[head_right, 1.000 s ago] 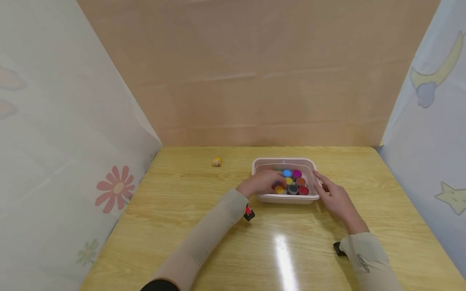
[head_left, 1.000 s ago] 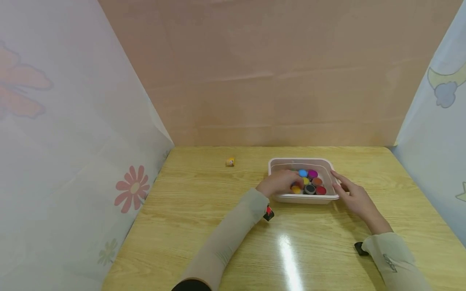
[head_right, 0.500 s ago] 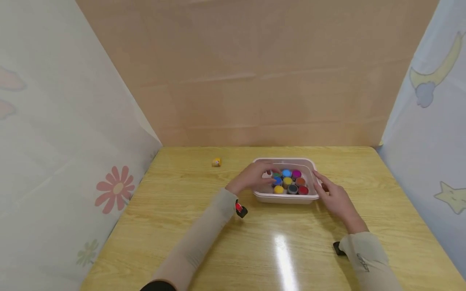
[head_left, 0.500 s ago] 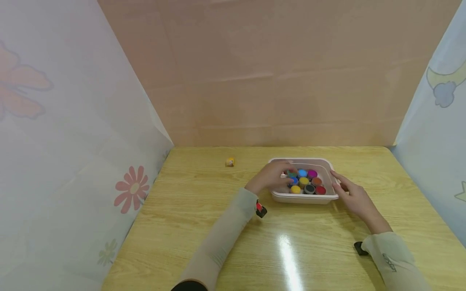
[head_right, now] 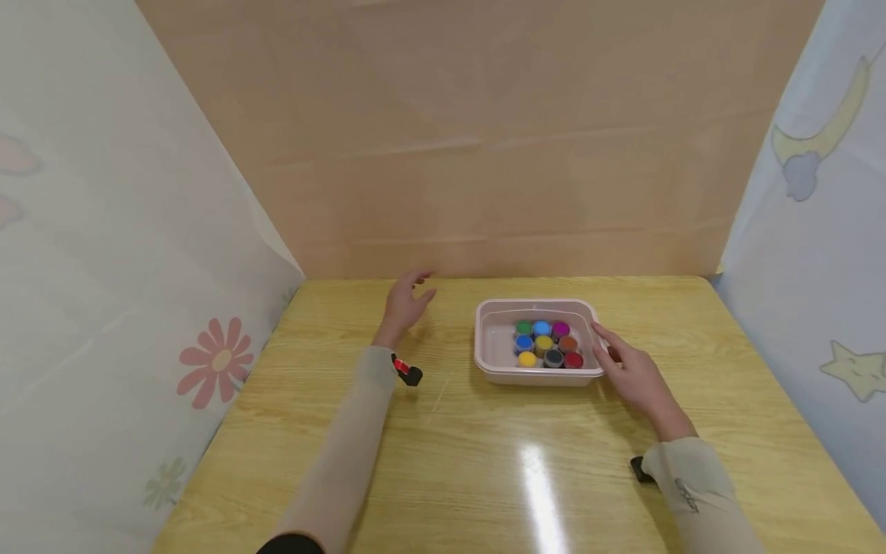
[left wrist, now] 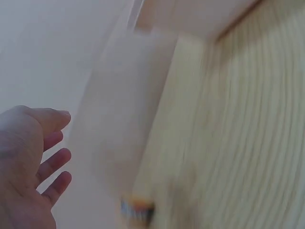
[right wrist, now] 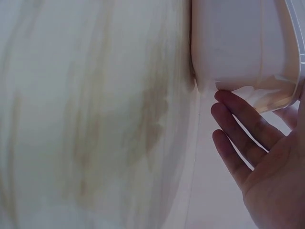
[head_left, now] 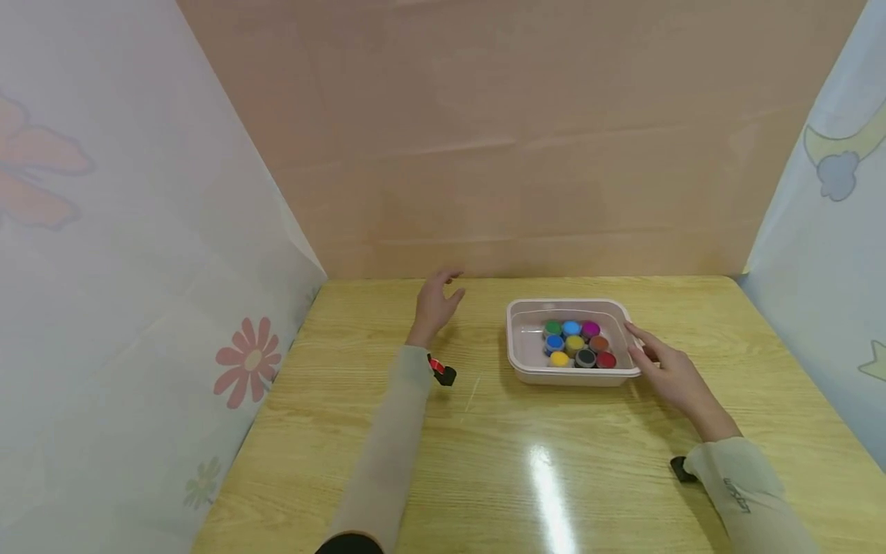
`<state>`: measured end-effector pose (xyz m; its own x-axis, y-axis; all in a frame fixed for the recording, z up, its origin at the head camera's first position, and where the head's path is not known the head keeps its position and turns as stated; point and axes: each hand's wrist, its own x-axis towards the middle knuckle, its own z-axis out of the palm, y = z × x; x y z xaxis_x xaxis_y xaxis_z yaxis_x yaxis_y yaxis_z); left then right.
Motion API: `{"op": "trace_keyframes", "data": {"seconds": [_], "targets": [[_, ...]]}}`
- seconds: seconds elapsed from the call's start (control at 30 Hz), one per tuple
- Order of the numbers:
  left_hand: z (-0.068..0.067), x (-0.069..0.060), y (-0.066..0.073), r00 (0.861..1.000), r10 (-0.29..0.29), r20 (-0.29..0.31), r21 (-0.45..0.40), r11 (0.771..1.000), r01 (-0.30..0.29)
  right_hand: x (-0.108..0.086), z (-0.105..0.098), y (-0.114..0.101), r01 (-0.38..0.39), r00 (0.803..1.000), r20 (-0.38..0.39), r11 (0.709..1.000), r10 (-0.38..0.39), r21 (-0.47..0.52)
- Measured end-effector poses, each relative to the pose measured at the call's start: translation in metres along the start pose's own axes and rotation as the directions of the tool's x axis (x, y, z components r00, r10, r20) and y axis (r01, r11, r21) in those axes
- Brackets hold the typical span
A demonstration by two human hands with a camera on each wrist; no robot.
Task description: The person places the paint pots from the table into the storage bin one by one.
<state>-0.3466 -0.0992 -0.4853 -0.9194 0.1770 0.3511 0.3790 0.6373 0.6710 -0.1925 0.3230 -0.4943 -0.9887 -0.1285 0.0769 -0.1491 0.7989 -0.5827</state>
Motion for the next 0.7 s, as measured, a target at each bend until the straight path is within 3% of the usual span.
{"op": "trace_keyframes", "data": {"seconds": [0.17,0.27,0.37,0.57,0.7], "targets": [[-0.016,-0.009,-0.037,0.989,-0.146,-0.019,-0.125,0.982,0.142,0.0,-0.001,-0.001,-0.009,1.0,0.004,1.0,0.009,-0.006],[-0.022,-0.017,-0.052,0.973,-0.231,0.018,-0.2,0.952,0.23,-0.001,-0.002,-0.002,-0.007,1.0,0.003,1.0,0.007,-0.006],[-0.025,-0.025,-0.062,0.956,-0.282,0.082,-0.228,0.928,0.293,-0.001,-0.002,-0.002,-0.004,1.0,0.0,1.0,0.004,-0.008],[-0.027,-0.034,-0.079,0.934,-0.291,0.207,-0.213,0.918,0.334,-0.001,-0.002,-0.005,-0.003,1.0,-0.004,1.0,0.003,-0.005],[-0.024,-0.033,-0.088,0.932,-0.264,0.25,-0.226,0.92,0.321,-0.001,-0.002,-0.006,-0.01,1.0,0.005,1.0,0.01,-0.007]]}}
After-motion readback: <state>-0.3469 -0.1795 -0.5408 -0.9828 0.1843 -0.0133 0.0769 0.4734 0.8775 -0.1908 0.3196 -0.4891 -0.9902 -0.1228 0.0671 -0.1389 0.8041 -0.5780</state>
